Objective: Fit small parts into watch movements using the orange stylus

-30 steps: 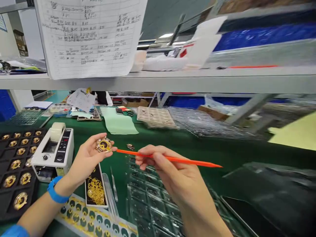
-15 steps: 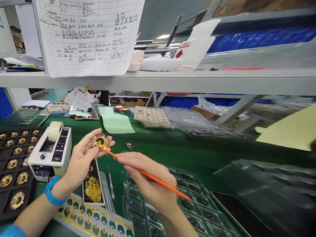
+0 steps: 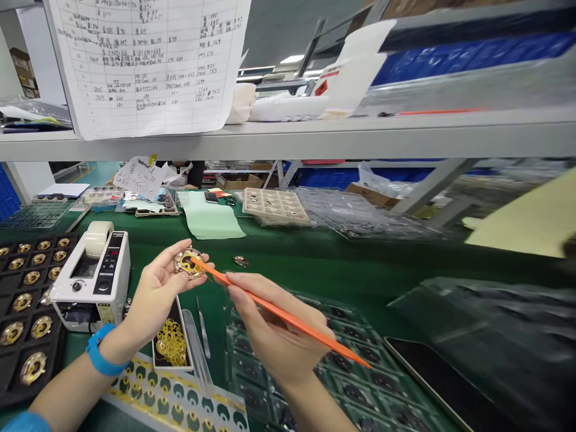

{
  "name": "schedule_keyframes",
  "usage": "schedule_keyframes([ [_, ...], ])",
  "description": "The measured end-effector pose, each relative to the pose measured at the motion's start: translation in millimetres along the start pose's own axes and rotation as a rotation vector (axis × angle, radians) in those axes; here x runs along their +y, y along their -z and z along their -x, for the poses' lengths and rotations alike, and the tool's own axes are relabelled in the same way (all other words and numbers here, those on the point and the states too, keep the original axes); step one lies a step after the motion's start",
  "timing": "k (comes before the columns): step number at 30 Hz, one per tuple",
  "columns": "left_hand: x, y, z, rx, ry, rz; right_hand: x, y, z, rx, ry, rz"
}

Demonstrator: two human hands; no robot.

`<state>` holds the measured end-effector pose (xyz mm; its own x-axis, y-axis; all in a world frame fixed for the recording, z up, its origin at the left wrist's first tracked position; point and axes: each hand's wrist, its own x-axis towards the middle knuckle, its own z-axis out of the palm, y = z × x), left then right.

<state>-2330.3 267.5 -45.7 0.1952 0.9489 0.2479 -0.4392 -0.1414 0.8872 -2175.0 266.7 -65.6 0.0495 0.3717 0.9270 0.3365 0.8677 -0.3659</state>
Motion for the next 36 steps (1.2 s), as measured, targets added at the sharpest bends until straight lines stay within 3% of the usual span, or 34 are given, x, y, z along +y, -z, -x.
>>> schedule_keyframes([
  [4,-7,-3.1,0,0.001,-0.005,0.004,7,-8,4,0.003,0.047,0.052],
  [10,-11,3.4,-10,0.059,0.058,0.024,22,-11,3,-0.228,0.455,0.206],
  [12,-12,6.6,-14,0.069,0.086,0.036,26,-10,3,-0.273,0.491,0.225],
  [15,-13,11.0,-19,0.073,0.101,0.036,26,-5,0,-0.218,0.330,0.130],
  [19,-16,14.1,-23,0.065,0.098,-0.022,23,6,-5,0.072,-0.123,-0.064],
  [22,-18,13.6,-22,0.026,0.094,-0.046,27,11,-9,0.205,-0.328,-0.175],
  [30,-22,11.3,-23,0.041,0.028,-0.143,42,11,-11,0.174,-0.568,-0.277],
  [36,-24,9.8,-25,0.084,-0.024,-0.254,42,8,-11,0.112,-0.575,-0.262],
])
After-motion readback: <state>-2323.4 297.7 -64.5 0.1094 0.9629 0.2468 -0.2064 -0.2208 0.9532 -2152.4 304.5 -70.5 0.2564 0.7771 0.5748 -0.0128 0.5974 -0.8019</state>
